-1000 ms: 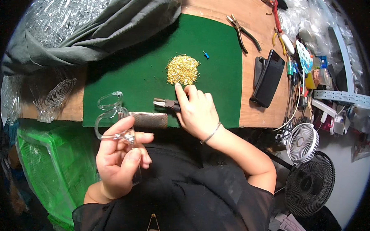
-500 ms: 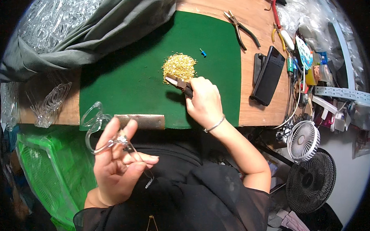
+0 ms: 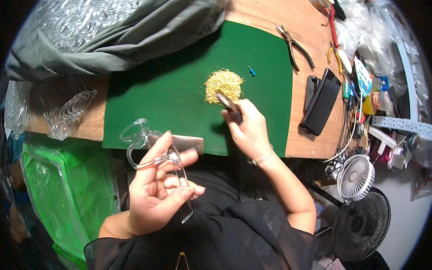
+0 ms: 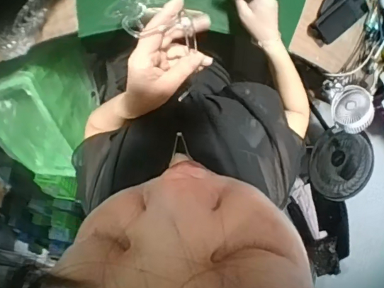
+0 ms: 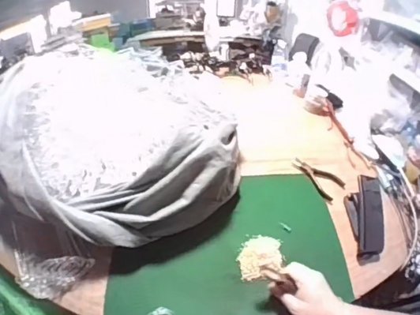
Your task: The person assembles clear plastic eyeglass frames by hand, inserting small components into the frame and adjusting the temples. They handle multiple frames sequentially on a green work mat in a cluttered workshop.
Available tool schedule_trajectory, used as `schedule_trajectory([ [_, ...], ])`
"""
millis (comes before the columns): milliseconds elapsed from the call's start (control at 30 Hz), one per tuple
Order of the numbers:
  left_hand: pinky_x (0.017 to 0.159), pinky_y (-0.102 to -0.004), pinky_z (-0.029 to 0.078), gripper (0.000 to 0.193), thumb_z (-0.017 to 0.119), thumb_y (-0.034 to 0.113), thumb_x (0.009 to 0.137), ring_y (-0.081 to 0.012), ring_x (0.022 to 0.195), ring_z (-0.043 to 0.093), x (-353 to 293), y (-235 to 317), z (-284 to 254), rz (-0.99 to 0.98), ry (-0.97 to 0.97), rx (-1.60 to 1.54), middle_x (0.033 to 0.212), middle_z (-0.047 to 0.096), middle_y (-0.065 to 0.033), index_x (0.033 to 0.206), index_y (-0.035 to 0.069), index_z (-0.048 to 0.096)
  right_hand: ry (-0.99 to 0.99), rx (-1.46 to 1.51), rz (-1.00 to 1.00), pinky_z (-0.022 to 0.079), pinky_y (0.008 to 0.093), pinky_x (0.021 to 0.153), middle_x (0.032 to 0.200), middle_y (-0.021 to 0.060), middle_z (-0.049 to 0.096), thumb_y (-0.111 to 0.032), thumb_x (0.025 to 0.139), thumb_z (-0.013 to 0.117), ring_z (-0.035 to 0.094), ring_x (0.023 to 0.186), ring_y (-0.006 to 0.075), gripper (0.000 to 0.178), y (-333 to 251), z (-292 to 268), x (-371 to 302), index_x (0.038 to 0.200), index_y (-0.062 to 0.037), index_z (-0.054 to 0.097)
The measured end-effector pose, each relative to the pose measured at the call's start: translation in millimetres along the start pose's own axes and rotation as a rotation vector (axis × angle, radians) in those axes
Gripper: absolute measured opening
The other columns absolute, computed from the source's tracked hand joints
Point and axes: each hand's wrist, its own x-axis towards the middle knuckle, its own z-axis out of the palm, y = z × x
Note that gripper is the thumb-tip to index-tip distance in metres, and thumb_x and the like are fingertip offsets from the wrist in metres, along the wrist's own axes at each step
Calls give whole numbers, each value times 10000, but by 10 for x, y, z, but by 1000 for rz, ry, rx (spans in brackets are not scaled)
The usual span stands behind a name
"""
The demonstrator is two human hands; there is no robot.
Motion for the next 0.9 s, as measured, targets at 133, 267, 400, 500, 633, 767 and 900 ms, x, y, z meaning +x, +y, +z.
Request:
schedule_trajectory([
  [133, 745, -223, 492, 692, 519, -97, 811, -112, 816, 585, -23, 17, 17, -123, -12, -150, 1117, 506, -164, 1386, 14, 149, -67, 448, -170, 435, 277, 595, 689, 55, 565, -32, 729, 654, 560, 625, 180, 114, -509, -264, -177, 757, -21, 544],
  [267, 749, -222, 487, 701, 522, -88, 813, -100, 848, 555, -34, 17, 46, -155, -82, -252, 1039, 513, -121, 1390, 12, 138, -167, 570, -561, 382, 291, 596, 748, 49, 624, -143, 701, 717, 580, 657, 183, 182, -736, -308, -157, 785, -36, 597],
  [400, 773, -288, 518, 705, 496, -92, 828, -167, 896, 585, -55, -63, 23, -70, -153, -115, 1047, 525, -153, 1394, 32, 93, -109, 649, -607, 383, 301, 584, 727, 59, 629, -117, 747, 684, 566, 625, 175, 112, -637, -233, -213, 768, -47, 598],
  [500, 797, -299, 516, 705, 496, -96, 826, -155, 924, 568, -59, -70, 33, -57, -172, -161, 1050, 519, -151, 1393, 29, 95, -104, 671, -600, 386, 306, 586, 718, 57, 627, -108, 742, 689, 555, 609, 176, 113, -668, -239, -224, 754, -50, 592],
  [633, 794, -296, 517, 700, 496, -95, 827, -153, 917, 570, -60, -81, 41, -92, -189, -185, 1048, 518, -148, 1391, 22, 98, -56, 672, -544, 385, 302, 577, 705, 45, 618, -69, 720, 693, 540, 603, 175, 106, -722, -197, -262, 724, -60, 588],
  [767, 794, -293, 517, 699, 498, -97, 826, -152, 919, 571, -67, -93, 29, -108, -197, -168, 1047, 516, -144, 1390, 20, 100, -91, 662, -598, 391, 304, 576, 703, 44, 613, -71, 702, 710, 545, 605, 173, 121, -660, -219, -257, 732, -54, 594],
  [900, 796, -292, 516, 699, 496, -100, 826, -147, 918, 571, -73, -110, 23, -98, -204, -131, 1045, 512, -136, 1389, 19, 100, -81, 669, -583, 397, 300, 573, 695, 45, 613, -83, 703, 717, 555, 609, 172, 126, -668, -224, -268, 731, -53, 598],
])
